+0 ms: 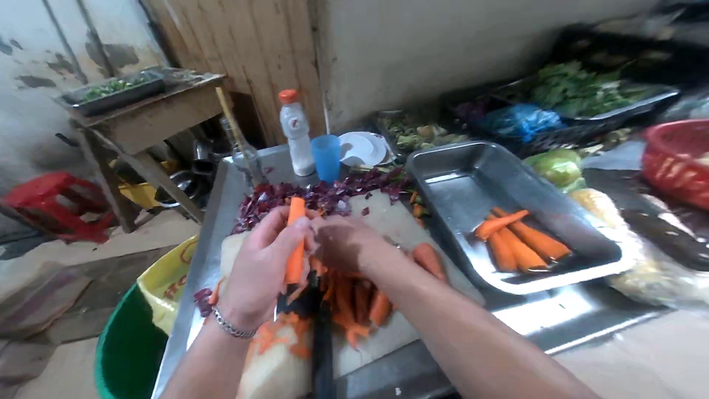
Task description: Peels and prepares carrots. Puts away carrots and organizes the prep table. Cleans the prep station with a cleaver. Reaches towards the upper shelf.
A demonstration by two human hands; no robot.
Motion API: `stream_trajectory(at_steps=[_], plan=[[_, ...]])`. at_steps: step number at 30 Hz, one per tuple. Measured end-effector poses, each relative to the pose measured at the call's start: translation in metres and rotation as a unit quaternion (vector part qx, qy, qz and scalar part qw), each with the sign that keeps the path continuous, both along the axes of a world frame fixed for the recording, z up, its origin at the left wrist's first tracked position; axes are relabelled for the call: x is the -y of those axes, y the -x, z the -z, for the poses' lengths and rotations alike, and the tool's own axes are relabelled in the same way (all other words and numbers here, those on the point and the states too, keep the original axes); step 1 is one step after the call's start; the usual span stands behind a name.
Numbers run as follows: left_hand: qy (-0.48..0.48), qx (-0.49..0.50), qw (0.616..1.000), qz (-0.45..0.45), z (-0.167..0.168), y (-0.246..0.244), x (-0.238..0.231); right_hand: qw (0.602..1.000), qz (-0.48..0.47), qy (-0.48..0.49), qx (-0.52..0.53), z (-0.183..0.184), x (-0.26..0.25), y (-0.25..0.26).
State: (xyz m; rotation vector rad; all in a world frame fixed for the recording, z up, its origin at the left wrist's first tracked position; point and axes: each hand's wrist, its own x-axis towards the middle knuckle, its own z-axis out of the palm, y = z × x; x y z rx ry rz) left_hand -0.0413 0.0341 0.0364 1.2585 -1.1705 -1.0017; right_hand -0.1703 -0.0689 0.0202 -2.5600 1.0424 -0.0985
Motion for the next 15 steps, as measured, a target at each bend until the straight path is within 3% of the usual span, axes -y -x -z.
stream_trajectory(at_steps=[4, 6, 7, 8, 9, 10, 13, 15], plan=[[0.027, 0.305, 0.95, 0.058, -0.046, 0.073, 0.04, 0.982, 0.003, 0.011, 0.189, 0.029, -0.026, 0.026], [-0.005, 0.378, 0.918, 0.118, -0.059, 0.117, 0.065, 0.932, -0.047, 0.203, 0.298, 0.093, 0.003, 0.004], [-0.016, 0.394, 0.907, 0.146, -0.062, 0.136, 0.075, 0.922, -0.055, 0.258, 0.284, 0.093, 0.011, -0.009], [-0.018, 0.398, 0.901, 0.171, -0.064, 0.15, 0.081, 0.987, -0.052, 0.1, 0.119, 0.039, -0.003, -0.005], [-0.011, 0.391, 0.901, 0.188, -0.065, 0.16, 0.084, 0.999, -0.039, -0.02, 0.019, -0.003, -0.008, -0.005], [0.007, 0.381, 0.903, 0.197, -0.065, 0.163, 0.082, 0.998, -0.029, -0.058, -0.005, -0.019, -0.007, -0.005], [0.106, 0.39, 0.903, 0.147, -0.058, 0.137, 0.06, 0.997, -0.002, 0.056, 0.051, -0.005, 0.004, 0.003], [0.155, 0.395, 0.903, 0.061, -0.052, 0.092, 0.043, 0.962, 0.004, 0.206, 0.177, 0.011, 0.013, 0.013]])
